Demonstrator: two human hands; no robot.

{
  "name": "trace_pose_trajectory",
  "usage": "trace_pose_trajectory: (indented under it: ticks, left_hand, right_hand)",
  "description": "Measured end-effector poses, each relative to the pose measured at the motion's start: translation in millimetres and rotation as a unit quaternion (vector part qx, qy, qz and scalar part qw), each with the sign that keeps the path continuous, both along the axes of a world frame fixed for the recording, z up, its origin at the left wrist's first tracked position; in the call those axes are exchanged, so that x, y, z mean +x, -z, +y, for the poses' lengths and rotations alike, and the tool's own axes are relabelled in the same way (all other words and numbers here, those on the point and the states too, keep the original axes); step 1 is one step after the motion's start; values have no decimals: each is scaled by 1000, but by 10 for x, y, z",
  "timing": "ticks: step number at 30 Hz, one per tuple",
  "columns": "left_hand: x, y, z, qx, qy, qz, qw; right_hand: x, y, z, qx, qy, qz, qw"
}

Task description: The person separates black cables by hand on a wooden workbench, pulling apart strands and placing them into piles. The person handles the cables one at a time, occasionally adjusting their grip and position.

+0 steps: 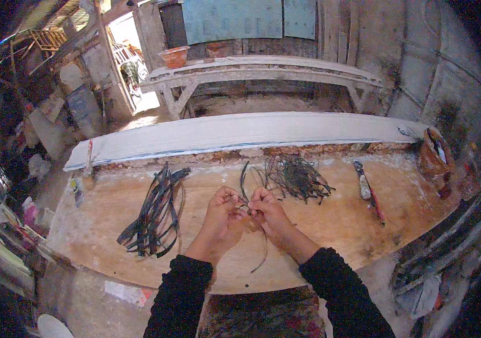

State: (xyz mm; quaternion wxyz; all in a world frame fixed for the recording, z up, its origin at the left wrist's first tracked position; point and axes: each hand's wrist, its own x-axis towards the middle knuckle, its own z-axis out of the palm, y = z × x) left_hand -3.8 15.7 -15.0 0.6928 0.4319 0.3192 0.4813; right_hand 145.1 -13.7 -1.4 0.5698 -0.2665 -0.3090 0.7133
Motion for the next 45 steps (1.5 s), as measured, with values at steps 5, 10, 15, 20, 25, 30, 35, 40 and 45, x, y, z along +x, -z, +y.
trace_pose_trajectory:
  ticks: [5, 10, 15, 20, 25, 30, 35, 40, 45]
  left_hand:
    - [-6, 41, 25, 3, -33, 11, 999]
    - [-23, -65, 4, 71, -45, 91, 992]
    - [4, -10, -34, 108, -25, 39, 993]
    - [67, 18, -44, 133, 25, 98, 986]
    - [8, -88, -78, 57, 39, 83, 994]
    - [-51, -141, -36, 45, -19, 118, 992]
    - [-69, -84, 1, 31, -21, 110, 993]
    - [-52, -76, -13, 28, -12, 118, 993]
    - [-46, -133, -10, 59, -110, 172, 977]
  right_hand:
    - [-12, 72, 18, 25, 7, -42, 999]
    - [35, 164, 13, 70, 44, -116, 990]
    - [36, -76, -36, 24, 13, 1, 1000]
    - [142, -22, 21, -16, 41, -21, 999]
    - [199, 60, 90, -77, 80, -114, 987]
    - [218, 48, 84, -55, 89, -144, 984]
    - [177, 36, 92, -10, 92, -51, 994]
    - [252, 135, 135, 37, 38, 39, 998]
    - [288, 66, 136, 23, 6, 51, 998]
